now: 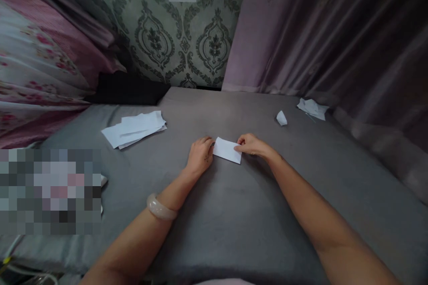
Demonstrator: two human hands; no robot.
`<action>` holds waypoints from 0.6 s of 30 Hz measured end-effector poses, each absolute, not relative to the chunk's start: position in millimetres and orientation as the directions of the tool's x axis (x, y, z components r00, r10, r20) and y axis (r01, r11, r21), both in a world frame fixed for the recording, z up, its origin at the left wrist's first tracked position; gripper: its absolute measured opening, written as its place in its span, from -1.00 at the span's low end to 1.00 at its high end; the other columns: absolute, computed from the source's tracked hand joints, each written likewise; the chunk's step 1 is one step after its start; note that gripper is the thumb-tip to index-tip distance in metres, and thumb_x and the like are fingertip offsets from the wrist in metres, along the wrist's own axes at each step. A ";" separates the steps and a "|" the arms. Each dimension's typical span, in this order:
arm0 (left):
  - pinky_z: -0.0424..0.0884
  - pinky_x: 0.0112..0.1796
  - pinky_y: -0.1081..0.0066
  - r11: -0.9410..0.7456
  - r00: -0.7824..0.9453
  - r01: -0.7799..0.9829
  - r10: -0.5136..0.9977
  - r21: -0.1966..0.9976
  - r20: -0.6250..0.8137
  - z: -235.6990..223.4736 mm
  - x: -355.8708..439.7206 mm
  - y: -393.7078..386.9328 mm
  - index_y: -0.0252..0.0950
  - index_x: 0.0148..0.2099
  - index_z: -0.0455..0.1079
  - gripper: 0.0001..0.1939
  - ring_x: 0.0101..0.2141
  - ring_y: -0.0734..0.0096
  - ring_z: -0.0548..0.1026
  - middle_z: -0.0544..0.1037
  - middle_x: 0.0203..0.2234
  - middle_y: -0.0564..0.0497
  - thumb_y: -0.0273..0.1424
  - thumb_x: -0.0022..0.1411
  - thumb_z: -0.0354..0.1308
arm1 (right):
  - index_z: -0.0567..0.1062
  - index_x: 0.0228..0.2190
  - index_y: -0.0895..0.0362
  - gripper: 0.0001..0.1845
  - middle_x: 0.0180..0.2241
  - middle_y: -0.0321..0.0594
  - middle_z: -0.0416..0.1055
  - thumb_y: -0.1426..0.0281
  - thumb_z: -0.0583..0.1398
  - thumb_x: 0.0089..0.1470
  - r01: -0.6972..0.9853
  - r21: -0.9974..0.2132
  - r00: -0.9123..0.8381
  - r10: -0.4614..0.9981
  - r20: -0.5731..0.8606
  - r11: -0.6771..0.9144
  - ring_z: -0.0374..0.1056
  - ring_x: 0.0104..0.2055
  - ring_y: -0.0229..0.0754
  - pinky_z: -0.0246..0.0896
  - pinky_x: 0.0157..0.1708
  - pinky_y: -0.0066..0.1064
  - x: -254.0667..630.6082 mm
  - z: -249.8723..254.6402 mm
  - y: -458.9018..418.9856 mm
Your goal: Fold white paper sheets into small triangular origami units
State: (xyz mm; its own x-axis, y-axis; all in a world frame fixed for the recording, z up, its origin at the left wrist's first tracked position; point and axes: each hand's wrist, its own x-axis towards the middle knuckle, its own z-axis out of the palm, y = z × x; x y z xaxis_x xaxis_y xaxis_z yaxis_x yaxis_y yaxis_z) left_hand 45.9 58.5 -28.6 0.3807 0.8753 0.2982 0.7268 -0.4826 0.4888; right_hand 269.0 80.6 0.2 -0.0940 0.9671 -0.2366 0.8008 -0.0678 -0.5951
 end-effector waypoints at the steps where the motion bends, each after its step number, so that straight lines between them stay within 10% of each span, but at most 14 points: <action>1: 0.33 -0.03 0.20 -0.479 0.371 0.726 0.877 0.493 0.306 -28.8 46.0 58.7 -0.31 -0.04 0.39 -0.72 -0.05 0.19 0.42 0.48 -0.05 -0.14 -0.50 0.25 -0.05 | 0.46 -0.56 0.17 -0.91 -0.69 -0.40 0.27 0.41 0.27 -0.22 0.787 -0.611 -0.082 0.967 -0.243 -0.086 0.14 -0.63 -0.35 -0.05 -0.62 -0.51 269.4 0.7 77.6; 18: 0.31 0.02 0.17 -0.762 0.670 0.491 0.640 0.422 0.377 -19.6 59.0 39.6 -0.35 0.12 0.25 -0.52 0.04 0.20 0.36 0.41 0.05 -0.20 -0.63 0.14 -0.07 | 0.36 -0.39 0.18 -0.89 -0.46 -0.20 0.50 0.41 0.11 0.17 0.071 -0.836 0.142 0.835 -0.532 -0.545 0.31 -0.65 -0.42 0.15 -0.74 -0.64 254.7 5.9 2.2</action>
